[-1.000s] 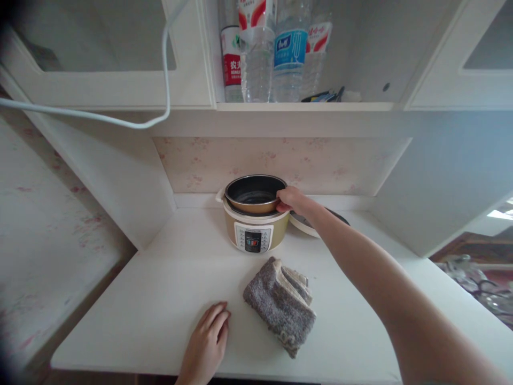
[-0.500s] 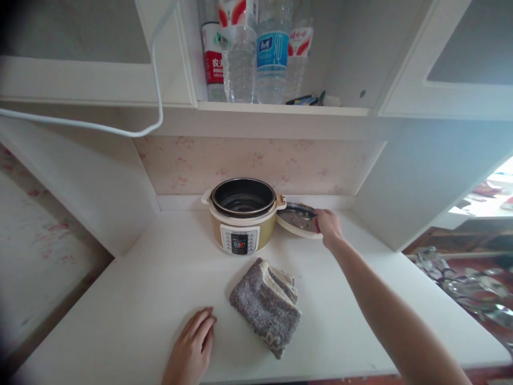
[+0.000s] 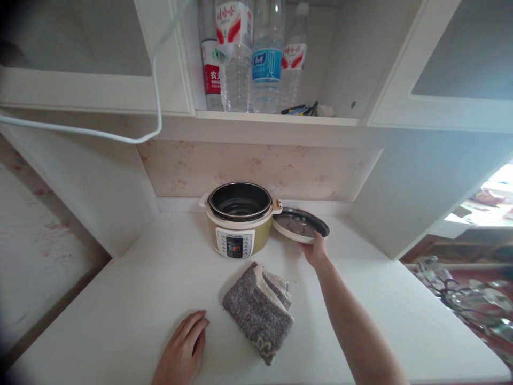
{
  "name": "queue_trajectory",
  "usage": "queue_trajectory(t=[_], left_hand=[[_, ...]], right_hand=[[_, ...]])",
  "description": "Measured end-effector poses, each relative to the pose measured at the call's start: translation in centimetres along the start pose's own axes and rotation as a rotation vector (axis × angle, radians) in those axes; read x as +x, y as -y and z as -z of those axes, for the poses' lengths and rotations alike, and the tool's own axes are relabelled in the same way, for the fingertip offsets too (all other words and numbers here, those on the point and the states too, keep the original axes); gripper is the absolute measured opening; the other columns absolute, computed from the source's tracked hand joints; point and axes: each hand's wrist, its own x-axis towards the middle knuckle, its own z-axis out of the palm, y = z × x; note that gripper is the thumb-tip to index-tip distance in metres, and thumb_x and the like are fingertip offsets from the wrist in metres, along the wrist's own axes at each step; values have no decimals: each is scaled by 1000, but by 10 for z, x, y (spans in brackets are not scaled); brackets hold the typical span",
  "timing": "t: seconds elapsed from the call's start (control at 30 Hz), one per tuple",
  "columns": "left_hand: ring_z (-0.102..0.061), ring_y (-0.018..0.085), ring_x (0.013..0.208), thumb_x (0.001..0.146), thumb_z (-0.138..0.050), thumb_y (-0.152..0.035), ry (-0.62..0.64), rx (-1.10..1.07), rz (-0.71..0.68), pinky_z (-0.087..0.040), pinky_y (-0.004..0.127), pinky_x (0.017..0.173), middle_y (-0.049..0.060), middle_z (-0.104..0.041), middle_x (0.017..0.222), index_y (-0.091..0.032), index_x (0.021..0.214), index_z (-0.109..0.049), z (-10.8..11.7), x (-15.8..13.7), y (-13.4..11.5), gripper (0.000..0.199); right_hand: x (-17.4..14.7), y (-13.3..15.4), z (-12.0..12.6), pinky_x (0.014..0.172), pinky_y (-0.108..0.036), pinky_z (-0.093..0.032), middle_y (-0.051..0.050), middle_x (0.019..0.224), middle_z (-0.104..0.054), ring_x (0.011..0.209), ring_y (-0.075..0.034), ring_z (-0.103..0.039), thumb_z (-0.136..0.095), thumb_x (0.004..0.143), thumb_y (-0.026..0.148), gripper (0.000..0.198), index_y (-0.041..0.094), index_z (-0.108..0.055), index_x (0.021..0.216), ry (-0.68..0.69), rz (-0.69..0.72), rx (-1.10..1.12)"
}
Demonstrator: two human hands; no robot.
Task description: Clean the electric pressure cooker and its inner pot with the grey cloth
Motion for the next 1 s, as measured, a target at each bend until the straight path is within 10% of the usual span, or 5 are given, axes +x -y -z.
queue_trajectory(t=[0.27, 0.5, 0.77, 1.0], left_hand=[[-67, 21, 99, 90, -46, -19, -19, -120, 94, -59, 36, 84, 8, -68, 108, -22, 100, -66, 12, 20, -10, 23], [-56, 24, 118, 91, -49, -22, 89, -243, -111, -48, 43, 101, 11, -58, 125, -20, 122, -54, 26, 107, -86, 31], [-45, 30, 130, 87, -61, -30, 91, -200, -276, -41, 43, 107, 16, -46, 141, -12, 138, -39, -36, 198, -135, 59], [-48, 26, 126, 85, -64, -25, 129, -195, -284, -43, 39, 105, 10, -54, 130, -17, 126, -47, -64, 215, -131, 44]], right_hand=[[-16, 13, -3, 68, -33, -59, -2, 90, -59, 77, -15, -63, -48, 77, 19, 17, 21, -46, 94, -142, -73, 95], [-66, 26, 20, 72, -40, -61, -5, 97, -61, 89, -21, -65, -56, 72, 15, 28, 20, -49, 99, -125, -93, 149], [-120, 35, 31, 74, -37, -61, -7, 92, -63, 82, -21, -66, -60, 74, 19, 23, 20, -54, 97, -71, -164, 93], [-132, 35, 39, 73, -36, -61, -3, 80, -63, 74, -19, -67, -69, 73, 23, 28, 19, -56, 98, -30, -179, 121]])
